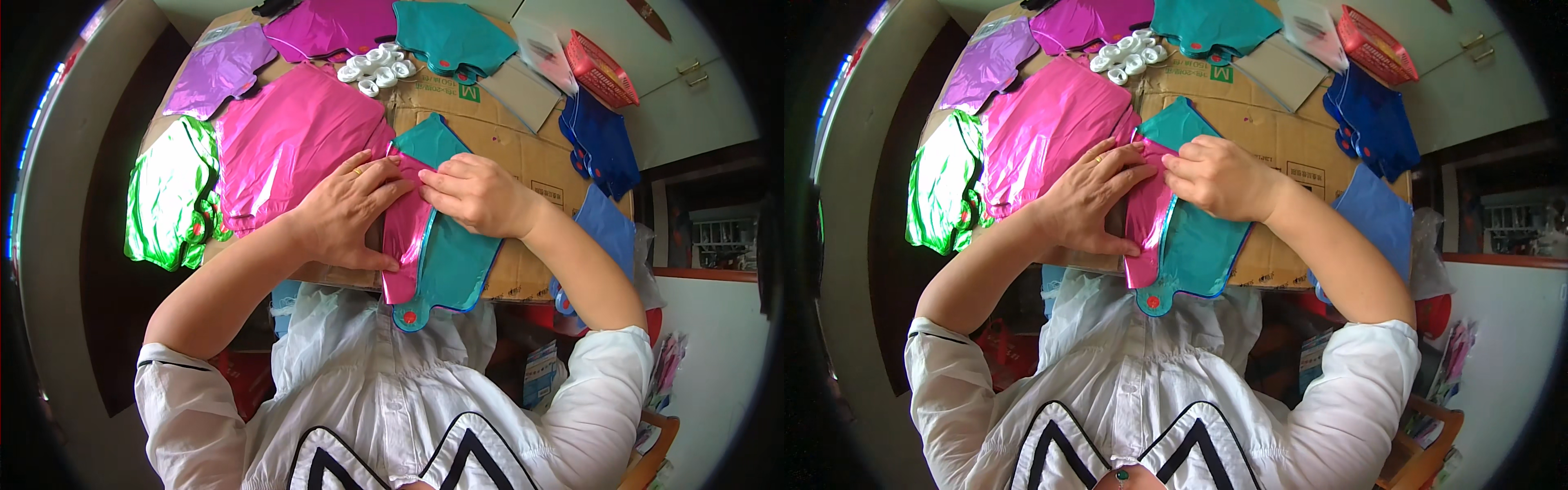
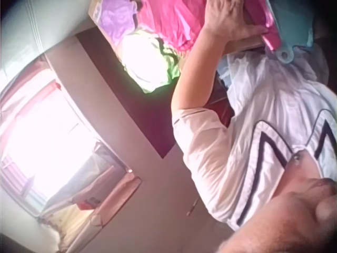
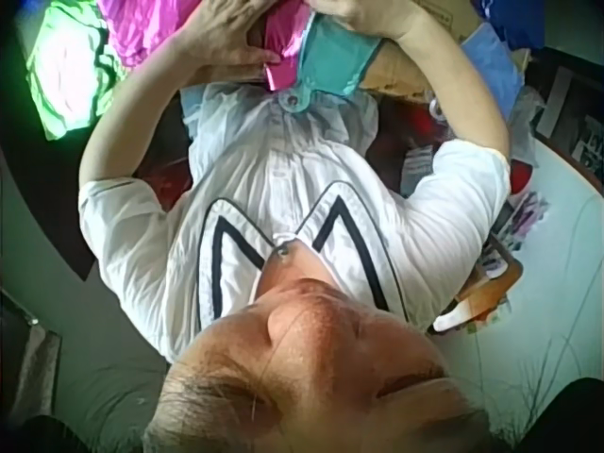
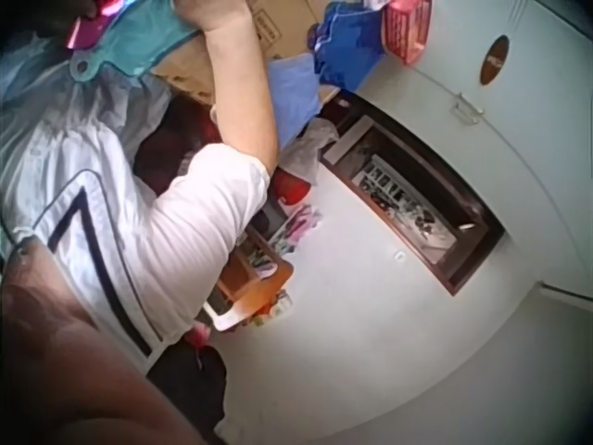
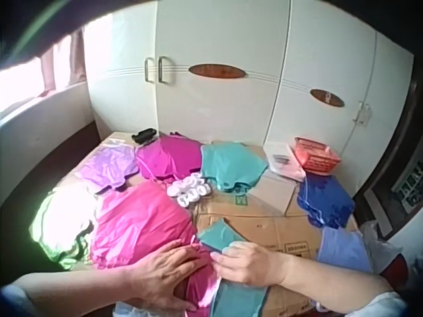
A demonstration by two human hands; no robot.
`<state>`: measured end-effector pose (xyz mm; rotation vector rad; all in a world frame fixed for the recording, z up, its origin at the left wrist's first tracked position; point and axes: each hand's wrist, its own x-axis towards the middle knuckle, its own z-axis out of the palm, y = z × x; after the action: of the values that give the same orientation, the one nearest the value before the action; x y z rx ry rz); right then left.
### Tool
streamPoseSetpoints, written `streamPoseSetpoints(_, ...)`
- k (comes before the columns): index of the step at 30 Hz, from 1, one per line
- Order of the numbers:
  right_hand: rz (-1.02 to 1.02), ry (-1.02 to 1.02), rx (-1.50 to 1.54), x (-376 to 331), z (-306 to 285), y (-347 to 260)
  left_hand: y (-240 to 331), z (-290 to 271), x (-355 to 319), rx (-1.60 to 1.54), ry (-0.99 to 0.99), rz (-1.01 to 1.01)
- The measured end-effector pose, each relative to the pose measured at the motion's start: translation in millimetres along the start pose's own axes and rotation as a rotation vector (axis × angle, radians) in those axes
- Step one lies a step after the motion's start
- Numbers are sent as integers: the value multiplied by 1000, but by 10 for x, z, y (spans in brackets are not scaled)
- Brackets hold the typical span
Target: Folding foil balloons and placing them into clear plastic retail sleeves with cardboard backings.
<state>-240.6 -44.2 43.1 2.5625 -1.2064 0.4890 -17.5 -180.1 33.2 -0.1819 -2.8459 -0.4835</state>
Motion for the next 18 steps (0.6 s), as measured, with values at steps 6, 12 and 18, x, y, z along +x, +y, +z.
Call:
streamPoseSetpoints(6,821,-101,354,-203,-398,-157,14,-29,-10,-15,-63,-15)
streamPoseSetpoints(12,1170,-152,292,-417,-432,-297,2,3,5,-1,-53,-8)
streamPoseSetpoints(18,1177,-124,278,-311,-261,-178,16,-12,2,-33,-55,-7)
